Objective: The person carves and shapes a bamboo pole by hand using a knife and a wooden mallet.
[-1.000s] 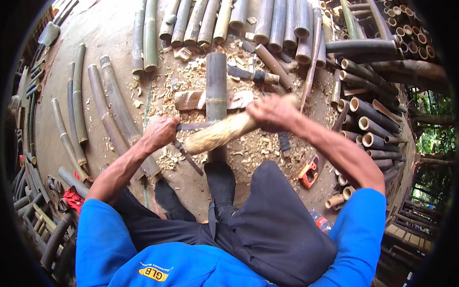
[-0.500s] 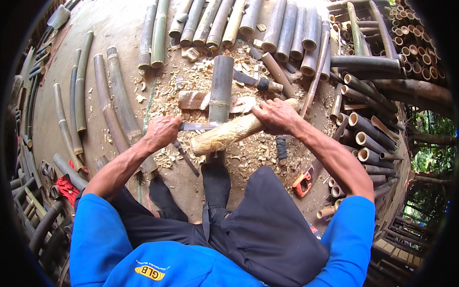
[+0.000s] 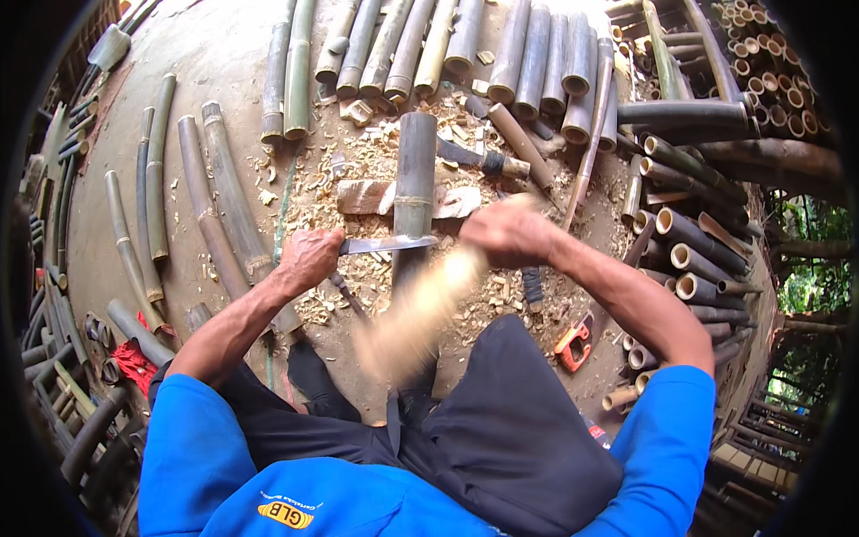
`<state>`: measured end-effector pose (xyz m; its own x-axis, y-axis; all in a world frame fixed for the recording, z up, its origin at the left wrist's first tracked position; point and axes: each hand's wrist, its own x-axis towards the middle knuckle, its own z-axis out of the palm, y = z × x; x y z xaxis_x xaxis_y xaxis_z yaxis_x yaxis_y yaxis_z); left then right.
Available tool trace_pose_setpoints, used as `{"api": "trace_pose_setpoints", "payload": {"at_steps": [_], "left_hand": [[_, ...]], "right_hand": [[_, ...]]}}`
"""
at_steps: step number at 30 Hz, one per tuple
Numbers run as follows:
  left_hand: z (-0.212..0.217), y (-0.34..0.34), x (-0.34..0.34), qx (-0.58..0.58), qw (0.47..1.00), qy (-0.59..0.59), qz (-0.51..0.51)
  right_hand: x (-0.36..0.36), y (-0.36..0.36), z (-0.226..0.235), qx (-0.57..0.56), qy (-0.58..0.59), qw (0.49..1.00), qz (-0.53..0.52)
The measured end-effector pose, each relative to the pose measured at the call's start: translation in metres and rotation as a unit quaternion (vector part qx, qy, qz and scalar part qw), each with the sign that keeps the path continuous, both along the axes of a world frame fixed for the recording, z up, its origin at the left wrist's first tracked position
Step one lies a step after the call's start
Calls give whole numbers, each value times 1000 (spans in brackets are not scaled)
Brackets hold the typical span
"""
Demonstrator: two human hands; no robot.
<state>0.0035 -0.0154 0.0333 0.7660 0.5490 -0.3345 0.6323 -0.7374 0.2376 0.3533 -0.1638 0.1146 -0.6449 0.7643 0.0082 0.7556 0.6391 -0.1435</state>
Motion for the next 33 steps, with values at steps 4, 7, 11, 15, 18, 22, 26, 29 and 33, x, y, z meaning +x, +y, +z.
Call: {"api": "trace_pose_setpoints", "payload": {"at_steps": [4, 7, 11, 15, 18, 22, 26, 29, 33], "left_hand": [[-17, 5, -28, 58, 998, -17, -31], [-16, 5, -10, 55, 997, -41, -38], [-31, 3, -22, 30, 999, -13, -3], [-25, 1, -13, 71, 996, -37, -46], [-20, 6, -5, 87, 993, -68, -40], [-17, 0, -19, 27, 1000, 15, 8], [-32, 9, -3, 82, 995, -48, -37], [-39, 8, -20, 91, 994, -55, -27], [-34, 9, -19, 75, 997, -34, -15]], "right_hand": [[-50, 1, 12, -165, -70, 978, -105], [-29, 1, 4, 45, 136, 983, 116], [-24, 20, 13, -205, -178, 940, -205], [-33, -3, 12, 16, 86, 988, 128], [5, 18, 6, -82, -157, 975, -131], [-55, 6, 12, -93, 27, 995, 9], [9, 15, -1, -98, -117, 971, -184], [-16, 14, 4, -86, -70, 988, -107], [-23, 27, 18, 73, 123, 981, 132]]}}
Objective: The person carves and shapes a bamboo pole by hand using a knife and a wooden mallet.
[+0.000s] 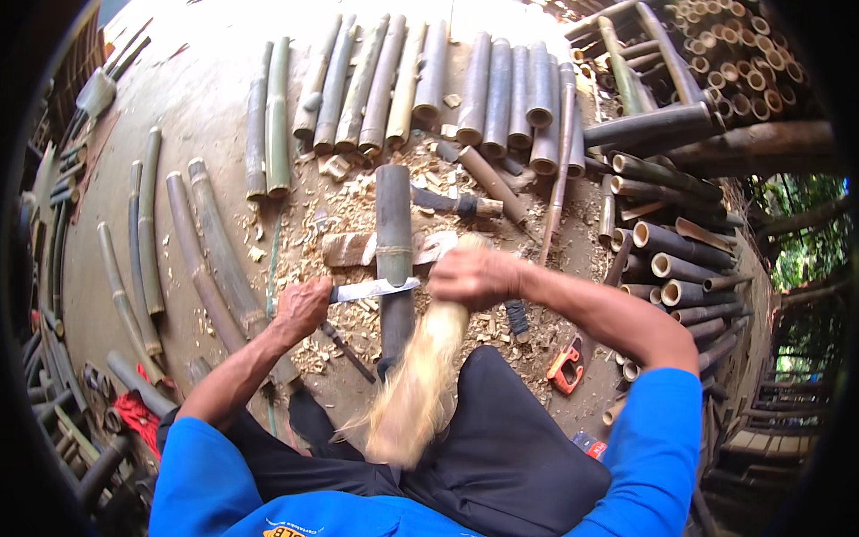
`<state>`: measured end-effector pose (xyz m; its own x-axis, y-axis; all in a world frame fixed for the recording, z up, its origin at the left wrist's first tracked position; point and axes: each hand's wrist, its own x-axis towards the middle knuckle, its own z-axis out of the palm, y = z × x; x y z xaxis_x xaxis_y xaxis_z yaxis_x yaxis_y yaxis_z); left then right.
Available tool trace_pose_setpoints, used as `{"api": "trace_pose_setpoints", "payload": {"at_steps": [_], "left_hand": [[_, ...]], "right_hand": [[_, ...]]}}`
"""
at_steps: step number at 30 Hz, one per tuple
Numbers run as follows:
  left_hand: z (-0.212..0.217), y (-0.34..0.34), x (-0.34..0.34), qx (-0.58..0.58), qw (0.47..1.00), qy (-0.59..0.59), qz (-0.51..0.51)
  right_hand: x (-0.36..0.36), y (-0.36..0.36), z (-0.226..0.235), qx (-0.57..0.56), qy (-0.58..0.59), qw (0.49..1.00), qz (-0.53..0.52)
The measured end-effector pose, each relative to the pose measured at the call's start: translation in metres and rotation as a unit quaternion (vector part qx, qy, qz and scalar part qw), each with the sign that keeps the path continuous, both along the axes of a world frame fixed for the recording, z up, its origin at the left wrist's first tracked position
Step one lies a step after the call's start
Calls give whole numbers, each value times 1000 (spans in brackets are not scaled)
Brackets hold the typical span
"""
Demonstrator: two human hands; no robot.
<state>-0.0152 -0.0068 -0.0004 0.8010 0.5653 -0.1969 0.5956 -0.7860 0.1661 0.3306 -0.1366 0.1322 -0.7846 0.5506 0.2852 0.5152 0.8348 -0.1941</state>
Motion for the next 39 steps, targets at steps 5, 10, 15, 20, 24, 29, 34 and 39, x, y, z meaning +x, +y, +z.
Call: {"api": "trace_pose_setpoints", "payload": {"at_steps": [5, 10, 15, 20, 24, 29, 34, 39], "left_hand": [[-10, -2, 1, 64, 994, -82, -31], [18, -34, -4, -61, 997, -50, 16], [100, -74, -3, -351, 934, 43, -46], [92, 41, 17, -272, 949, -140, -76], [86, 95, 50, -224, 963, -140, -45], [75, 102, 63, -200, 975, -71, -64], [58, 98, 61, -205, 972, -73, -84], [58, 96, 63, -220, 971, -55, -72]], "right_hand": [[33, -6, 0, -115, -275, 920, -253], [27, -38, 31, -93, 28, 911, -400], [10, -66, 36, -198, 272, 742, -580], [7, -76, 38, -220, 494, 634, -553], [-4, -81, 49, -291, 538, 553, -566], [-15, -86, 50, -323, 528, 547, -564], [-24, -83, 50, -349, 519, 538, -564], [-30, -75, 52, -350, 504, 548, -569]]}}
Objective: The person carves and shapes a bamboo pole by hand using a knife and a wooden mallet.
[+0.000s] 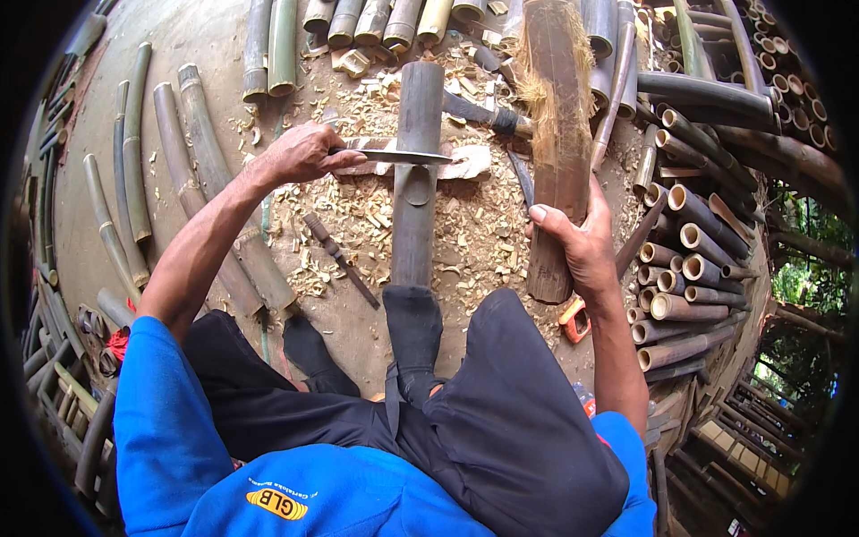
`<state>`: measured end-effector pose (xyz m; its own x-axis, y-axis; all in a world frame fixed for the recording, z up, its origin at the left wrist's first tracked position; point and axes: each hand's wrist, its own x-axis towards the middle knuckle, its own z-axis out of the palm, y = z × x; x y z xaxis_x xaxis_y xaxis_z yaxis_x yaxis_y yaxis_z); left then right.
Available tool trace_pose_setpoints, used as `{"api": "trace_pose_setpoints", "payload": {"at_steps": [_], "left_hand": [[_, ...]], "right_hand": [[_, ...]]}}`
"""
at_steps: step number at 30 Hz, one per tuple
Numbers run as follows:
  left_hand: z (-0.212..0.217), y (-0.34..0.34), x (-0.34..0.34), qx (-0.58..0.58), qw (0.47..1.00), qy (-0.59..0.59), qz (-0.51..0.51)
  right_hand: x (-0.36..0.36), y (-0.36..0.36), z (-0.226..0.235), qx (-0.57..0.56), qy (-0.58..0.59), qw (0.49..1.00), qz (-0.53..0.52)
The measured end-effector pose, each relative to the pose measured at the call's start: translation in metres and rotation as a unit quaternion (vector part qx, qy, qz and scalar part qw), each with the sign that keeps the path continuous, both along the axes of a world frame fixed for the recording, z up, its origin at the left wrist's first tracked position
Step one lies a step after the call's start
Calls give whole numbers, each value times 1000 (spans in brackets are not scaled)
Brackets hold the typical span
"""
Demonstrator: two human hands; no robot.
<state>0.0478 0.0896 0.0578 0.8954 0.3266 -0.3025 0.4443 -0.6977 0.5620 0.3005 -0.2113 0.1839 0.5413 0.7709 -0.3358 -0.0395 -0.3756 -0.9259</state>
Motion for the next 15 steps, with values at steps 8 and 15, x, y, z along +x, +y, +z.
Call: {"api": "trace_pose_setpoints", "payload": {"at_steps": [8, 15], "left_hand": [[-7, -5, -7, 48, 998, -28, 2], [-10, -21, -8, 145, 989, 27, -9]], "right_hand": [[-2, 7, 16, -9, -54, 996, 70], [-27, 16, -14, 6, -323, 938, 122]]}}
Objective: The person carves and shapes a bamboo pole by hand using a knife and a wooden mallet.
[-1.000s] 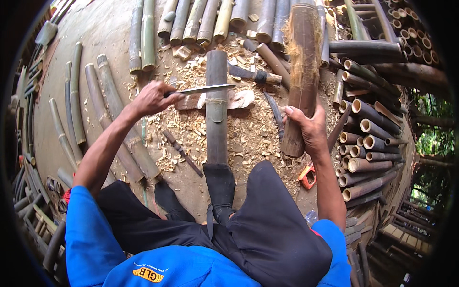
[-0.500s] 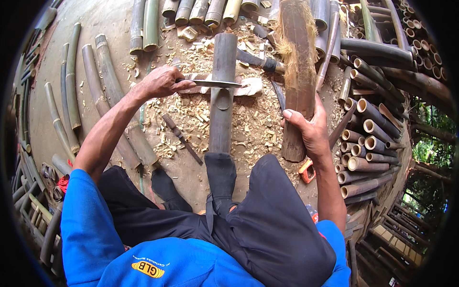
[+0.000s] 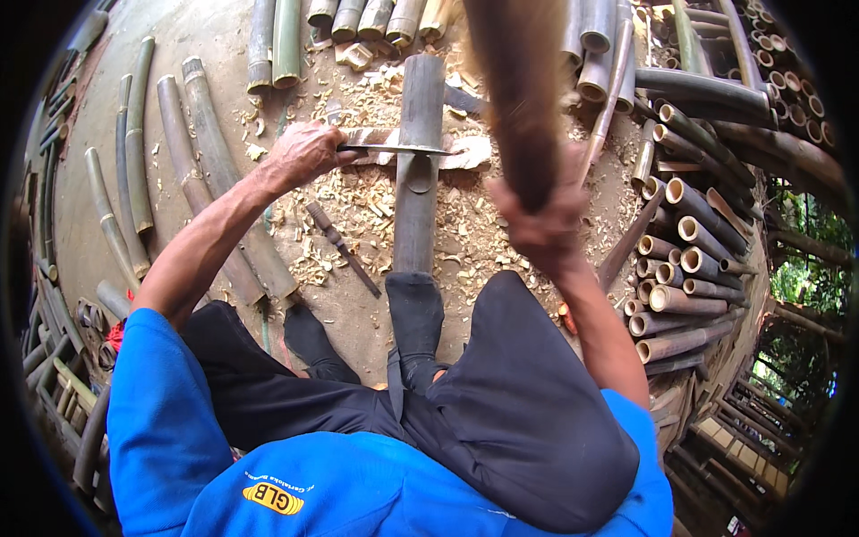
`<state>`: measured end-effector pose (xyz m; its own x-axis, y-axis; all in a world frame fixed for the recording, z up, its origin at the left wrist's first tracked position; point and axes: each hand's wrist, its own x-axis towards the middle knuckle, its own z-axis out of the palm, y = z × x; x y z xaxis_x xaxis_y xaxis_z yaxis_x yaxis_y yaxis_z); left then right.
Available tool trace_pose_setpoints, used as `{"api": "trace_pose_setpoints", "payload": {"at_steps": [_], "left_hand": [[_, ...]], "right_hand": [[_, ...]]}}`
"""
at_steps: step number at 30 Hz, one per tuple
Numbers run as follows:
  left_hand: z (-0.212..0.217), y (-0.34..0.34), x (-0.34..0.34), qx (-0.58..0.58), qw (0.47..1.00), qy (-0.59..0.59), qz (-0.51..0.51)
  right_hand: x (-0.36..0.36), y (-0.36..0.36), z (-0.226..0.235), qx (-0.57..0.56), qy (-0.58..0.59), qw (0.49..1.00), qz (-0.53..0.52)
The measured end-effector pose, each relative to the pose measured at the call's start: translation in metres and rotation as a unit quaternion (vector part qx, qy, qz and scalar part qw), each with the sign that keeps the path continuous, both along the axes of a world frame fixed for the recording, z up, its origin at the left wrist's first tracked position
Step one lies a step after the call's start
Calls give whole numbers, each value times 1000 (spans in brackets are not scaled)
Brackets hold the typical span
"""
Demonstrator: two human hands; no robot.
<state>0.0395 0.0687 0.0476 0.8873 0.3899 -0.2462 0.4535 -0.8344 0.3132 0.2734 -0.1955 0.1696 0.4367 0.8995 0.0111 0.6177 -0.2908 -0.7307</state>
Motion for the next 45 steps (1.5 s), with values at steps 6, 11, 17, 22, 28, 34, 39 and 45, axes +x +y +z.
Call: {"api": "trace_pose_setpoints", "payload": {"at_steps": [6, 11, 17, 22, 28, 34, 39, 45], "left_hand": [[-1, 5, -1, -15, 999, -46, 1], [7, 6, -7, -40, 999, 8, 35], [4, 2, 15, -69, 997, 0, 13], [-7, 17, -10, -55, 998, -11, 13], [-8, 8, 10, -96, 995, -31, 3], [-17, 16, 9, -72, 997, -11, -29], [-15, 17, 11, -89, 995, -35, -23], [-28, 25, 0, -73, 995, -32, -56]], "right_hand": [[32, 57, 41, -247, -86, 955, 141], [4, 66, 133, 154, -35, 986, 45], [26, 54, -38, -106, -139, 981, 85], [42, 90, 129, -27, -52, 988, 145], [24, 70, 47, 278, -217, 936, 18], [69, 104, 27, -176, -72, 957, 221], [47, 83, 168, 61, 17, 988, 142], [-13, 52, -68, -137, -58, 977, 155]]}}
